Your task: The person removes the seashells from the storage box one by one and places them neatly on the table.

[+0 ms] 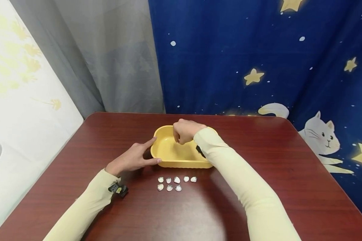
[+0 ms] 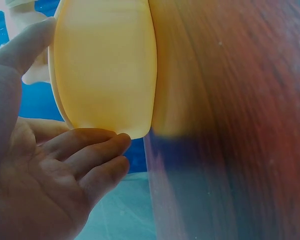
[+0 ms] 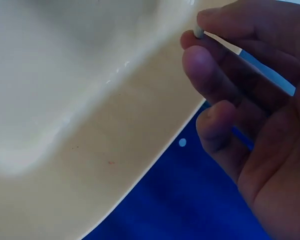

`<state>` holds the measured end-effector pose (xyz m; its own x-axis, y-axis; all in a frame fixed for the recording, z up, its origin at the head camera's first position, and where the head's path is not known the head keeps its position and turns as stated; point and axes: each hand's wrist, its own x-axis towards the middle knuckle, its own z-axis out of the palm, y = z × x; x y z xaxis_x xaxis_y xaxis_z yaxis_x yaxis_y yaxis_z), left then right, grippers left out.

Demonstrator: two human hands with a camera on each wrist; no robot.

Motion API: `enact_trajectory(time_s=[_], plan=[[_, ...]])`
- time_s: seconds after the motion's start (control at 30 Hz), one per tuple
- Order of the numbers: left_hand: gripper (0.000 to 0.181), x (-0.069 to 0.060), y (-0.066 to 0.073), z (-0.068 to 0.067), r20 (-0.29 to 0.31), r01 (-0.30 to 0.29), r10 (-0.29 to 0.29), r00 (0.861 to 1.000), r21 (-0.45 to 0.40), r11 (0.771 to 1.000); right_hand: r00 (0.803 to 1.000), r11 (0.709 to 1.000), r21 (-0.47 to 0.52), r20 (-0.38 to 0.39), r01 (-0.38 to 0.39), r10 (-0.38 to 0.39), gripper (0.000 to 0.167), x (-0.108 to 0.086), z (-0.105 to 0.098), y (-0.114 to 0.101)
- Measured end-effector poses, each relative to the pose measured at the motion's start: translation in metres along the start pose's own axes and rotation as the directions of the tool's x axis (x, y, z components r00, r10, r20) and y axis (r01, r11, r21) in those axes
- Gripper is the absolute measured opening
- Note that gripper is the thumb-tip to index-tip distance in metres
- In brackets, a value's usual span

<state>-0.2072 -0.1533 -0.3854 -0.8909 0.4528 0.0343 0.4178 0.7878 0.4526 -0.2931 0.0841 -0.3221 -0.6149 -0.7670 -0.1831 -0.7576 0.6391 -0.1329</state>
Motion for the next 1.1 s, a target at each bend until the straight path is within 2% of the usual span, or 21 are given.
enact_trajectory(time_s=[0.13, 0.27, 0.5, 0.63, 0.8, 0.97, 1.1], plan=[[0.102, -0.001, 0.0, 0.0, -0.001, 0.003, -0.003, 1.0, -0.003, 1.0, 1.0, 1.0, 0.009, -0.007, 0.011, -0.011, 0.015, -0.008, -0.002, -0.005], [0.102, -0.002, -0.002, 0.001, -0.004, 0.006, -0.006, 1.0, -0.005, 1.0, 0.997, 0.999, 0.009, -0.05, 0.054, -0.053, 0.013, -0.019, -0.001, -0.012], [0.103, -0.001, -0.003, 0.003, -0.001, -0.002, 0.002, 1.0, -0.004, 1.0, 0.98, 0.99, 0.014, -0.138, 0.143, -0.14, 0.008, -0.052, 0.002, -0.022], [0.104, 0.001, -0.003, 0.002, -0.001, 0.0, 0.0, 1.0, -0.002, 1.0, 0.971, 0.987, 0.034, -0.187, 0.156, -0.147, 0.009, -0.071, 0.006, -0.028], [0.103, 0.001, -0.001, -0.002, 0.008, -0.003, 0.003, 1.0, 0.014, 1.0, 0.969, 0.984, 0.086, -0.207, 0.154, -0.133, 0.012, -0.09, 0.021, -0.038], [0.102, 0.001, -0.001, -0.003, 0.018, 0.001, -0.001, 1.0, 0.024, 1.0, 0.965, 0.979, 0.109, -0.214, 0.175, -0.149, 0.011, -0.1, 0.042, -0.046], [0.102, 0.001, 0.0, -0.002, 0.021, 0.004, -0.004, 1.0, 0.018, 1.0, 0.959, 0.98, 0.075, -0.233, 0.182, -0.161, 0.012, -0.103, 0.059, -0.052]])
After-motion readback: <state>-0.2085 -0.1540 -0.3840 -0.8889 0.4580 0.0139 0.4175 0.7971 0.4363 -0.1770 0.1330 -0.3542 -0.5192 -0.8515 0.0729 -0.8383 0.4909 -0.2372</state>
